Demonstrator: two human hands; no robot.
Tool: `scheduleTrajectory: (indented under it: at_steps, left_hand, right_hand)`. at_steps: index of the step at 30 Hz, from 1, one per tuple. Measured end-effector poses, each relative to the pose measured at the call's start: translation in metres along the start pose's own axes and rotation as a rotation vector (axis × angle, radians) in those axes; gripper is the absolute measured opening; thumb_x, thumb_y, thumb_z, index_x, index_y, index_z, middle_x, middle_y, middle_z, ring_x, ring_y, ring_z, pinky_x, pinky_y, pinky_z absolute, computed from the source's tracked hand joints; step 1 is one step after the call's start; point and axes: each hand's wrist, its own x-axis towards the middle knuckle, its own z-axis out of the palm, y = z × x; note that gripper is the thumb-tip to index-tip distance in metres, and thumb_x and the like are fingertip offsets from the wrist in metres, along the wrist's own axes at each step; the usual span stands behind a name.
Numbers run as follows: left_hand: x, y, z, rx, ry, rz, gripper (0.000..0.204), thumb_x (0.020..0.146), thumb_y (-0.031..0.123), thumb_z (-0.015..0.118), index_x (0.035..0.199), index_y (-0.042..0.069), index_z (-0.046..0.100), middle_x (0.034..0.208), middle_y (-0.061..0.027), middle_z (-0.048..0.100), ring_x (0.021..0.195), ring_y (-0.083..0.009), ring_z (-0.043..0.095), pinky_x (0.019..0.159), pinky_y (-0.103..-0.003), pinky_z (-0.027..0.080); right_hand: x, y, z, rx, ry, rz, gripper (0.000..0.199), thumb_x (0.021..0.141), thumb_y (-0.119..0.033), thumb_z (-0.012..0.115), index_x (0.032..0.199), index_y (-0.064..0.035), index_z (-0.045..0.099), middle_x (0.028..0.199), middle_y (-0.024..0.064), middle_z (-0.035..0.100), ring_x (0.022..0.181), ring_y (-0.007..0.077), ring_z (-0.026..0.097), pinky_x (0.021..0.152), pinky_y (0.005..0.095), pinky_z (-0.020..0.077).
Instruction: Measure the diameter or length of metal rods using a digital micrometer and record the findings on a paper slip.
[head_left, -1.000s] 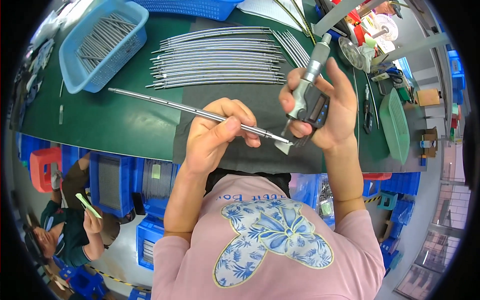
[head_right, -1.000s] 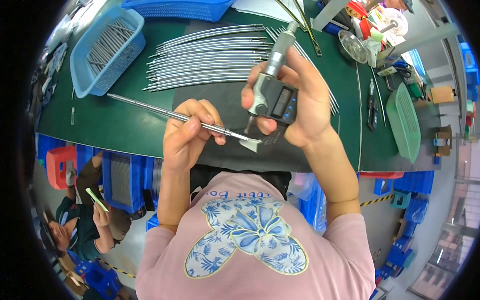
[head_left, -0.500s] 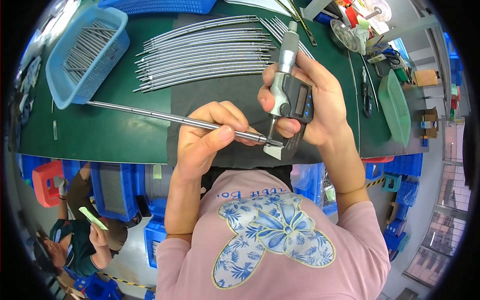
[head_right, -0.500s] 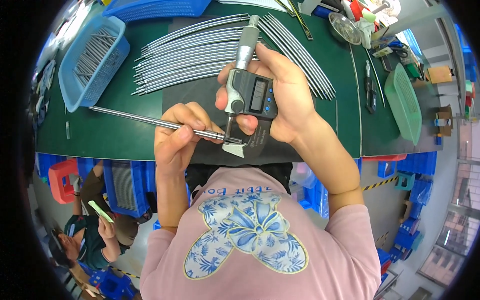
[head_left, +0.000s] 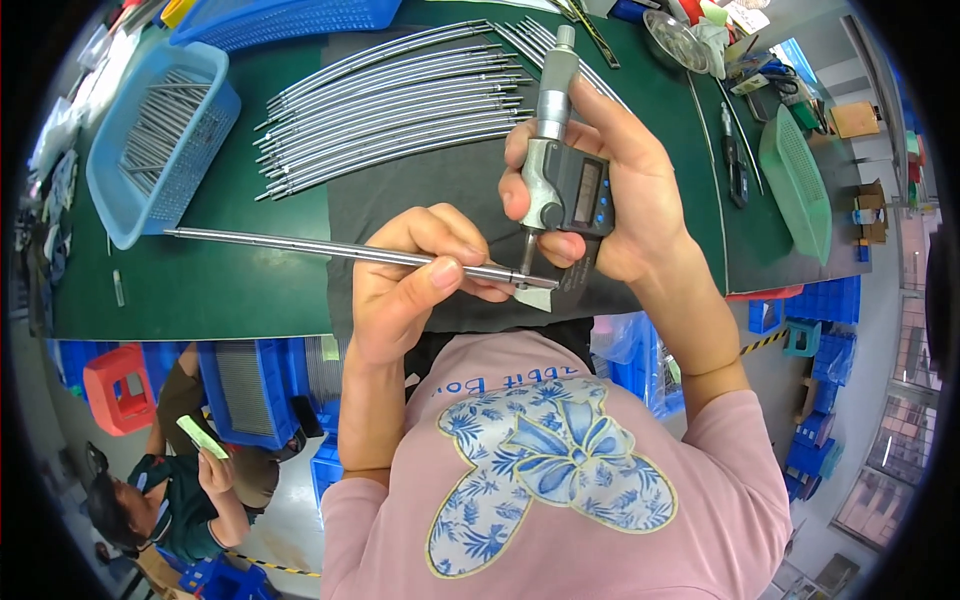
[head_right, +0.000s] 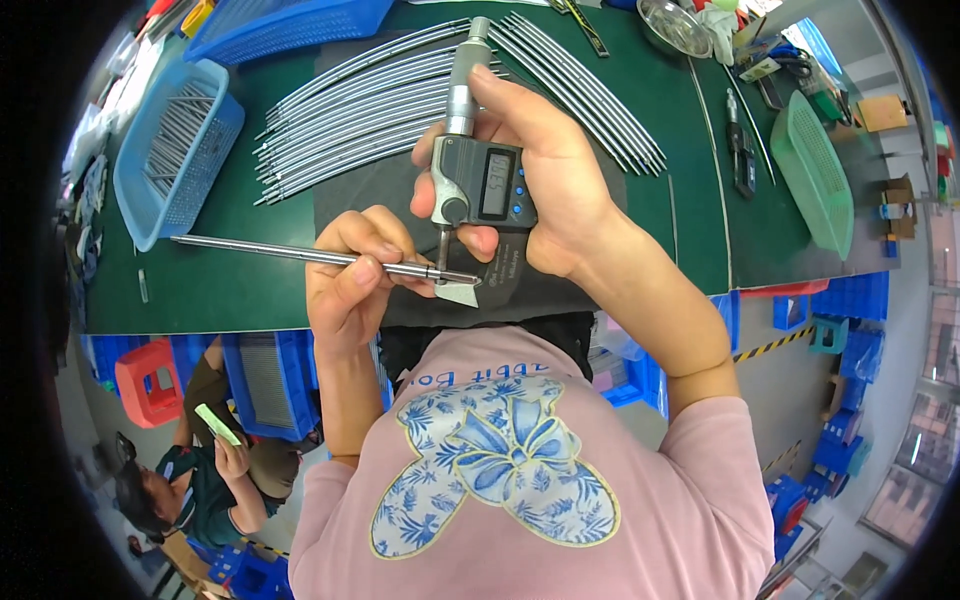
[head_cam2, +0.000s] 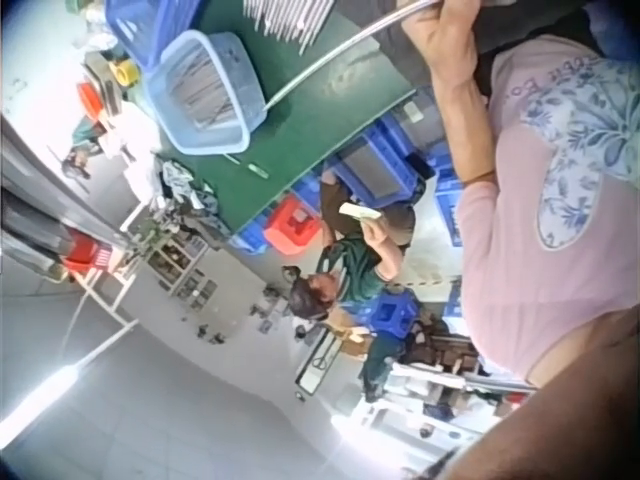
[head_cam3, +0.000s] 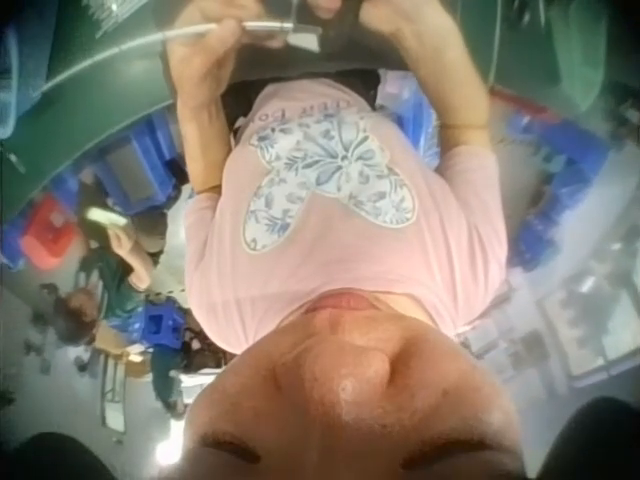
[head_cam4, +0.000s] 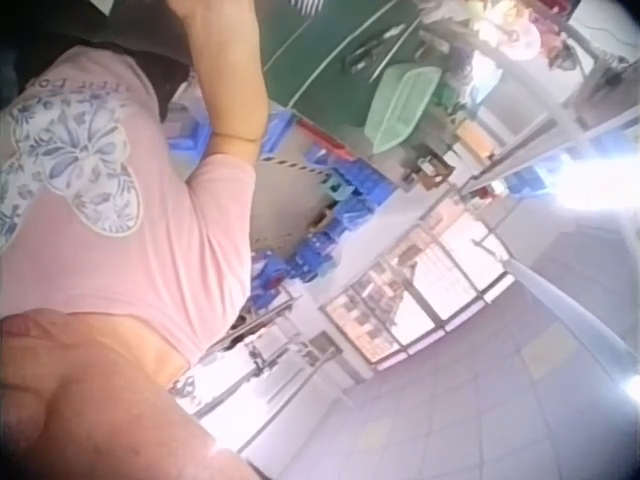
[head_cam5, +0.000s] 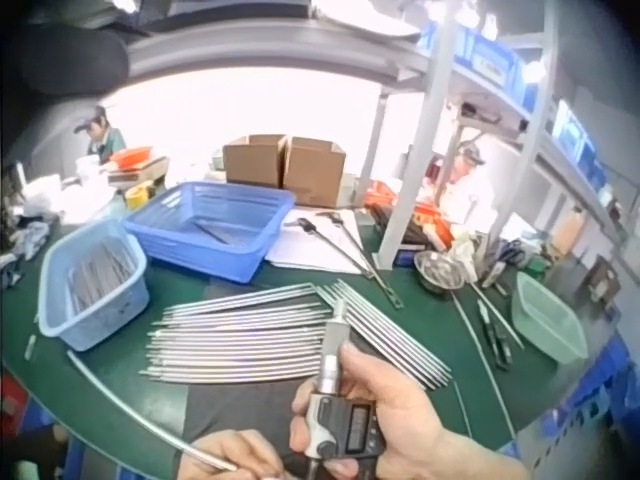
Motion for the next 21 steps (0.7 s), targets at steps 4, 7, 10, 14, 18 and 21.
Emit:
scheduleTrajectory:
  at_steps: [4, 7, 10, 14, 18, 21]
  left_hand:
    - [-0.0002, -0.0005, 0.0004, 0.0, 0.001, -0.005, 0.011, 0.081, 0.006, 0.052, 0.084, -0.004, 0.05, 0.08, -0.017, 0.052, 0.067, -0.025, 0.062, 0.063, -0.032, 0.055]
    - [0.0006, -0.0002, 0.0005, 0.012, -0.004, -0.004, 0.011, 0.081, 0.006, 0.051, 0.084, -0.004, 0.05, 0.08, -0.0172, 0.051, 0.067, -0.0254, 0.062, 0.063, -0.033, 0.055]
    - [0.0014, -0.0008, 0.0009, 0.028, -0.01, 0.002, 0.011, 0.081, 0.006, 0.052, 0.084, -0.004, 0.05, 0.08, -0.0168, 0.051, 0.068, -0.0255, 0.062, 0.064, -0.033, 0.054]
    - [0.0025, -0.0016, 0.0005, 0.043, -0.019, -0.004, 0.012, 0.081, 0.008, 0.052, 0.085, -0.004, 0.05, 0.079, -0.0161, 0.049, 0.068, -0.0258, 0.061, 0.064, -0.034, 0.054]
    - [-0.0007, -0.0025, 0.001, 0.057, 0.014, -0.004, 0.014, 0.081, 0.01, 0.051, 0.084, -0.004, 0.05, 0.078, -0.0168, 0.049, 0.067, -0.027, 0.061, 0.064, -0.035, 0.053]
    - [0.0006, -0.004, 0.0013, 0.05, 0.019, 0.004, 0.015, 0.081, 0.011, 0.052, 0.084, -0.004, 0.051, 0.078, -0.0162, 0.048, 0.066, -0.0277, 0.06, 0.062, -0.036, 0.053]
  right_hand:
    - [-0.0022, -0.0001, 0.0018, 0.023, 0.039, 0.01, 0.056, 0.086, -0.048, 0.034, 0.083, 0.0037, 0.055, 0.064, 0.0179, 0.059, 0.034, 0.0164, 0.048, 0.031, 0.0236, 0.039]
    - [-0.0025, -0.0008, 0.0015, 0.043, 0.049, 0.017, 0.055, 0.085, -0.049, 0.037, 0.082, 0.003, 0.055, 0.063, 0.0176, 0.059, 0.035, 0.0159, 0.048, 0.03, 0.0235, 0.0383]
    - [-0.0016, -0.0004, 0.0006, -0.001, 0.063, 0.011, 0.058, 0.085, -0.052, 0.033, 0.083, 0.002, 0.055, 0.065, 0.0173, 0.059, 0.035, 0.0157, 0.047, 0.03, 0.0227, 0.0374]
    - [-0.0031, -0.0019, -0.0001, -0.088, 0.066, 0.016, 0.062, 0.085, -0.055, 0.027, 0.084, 0.0014, 0.054, 0.067, 0.0167, 0.059, 0.035, 0.0162, 0.045, 0.03, 0.0223, 0.0365]
    - [-0.0054, -0.0024, 0.0031, 0.034, 0.063, 0.051, 0.059, 0.082, -0.052, 0.037, 0.077, 0.003, 0.055, 0.063, 0.0159, 0.058, 0.034, 0.0158, 0.046, 0.033, 0.023, 0.0379]
    - [-0.0046, -0.0007, 0.0019, -0.078, 0.056, -0.055, 0.057, 0.087, -0.048, 0.031, 0.079, 0.0025, 0.056, 0.062, 0.0165, 0.058, 0.031, 0.0164, 0.044, 0.029, 0.0223, 0.0358]
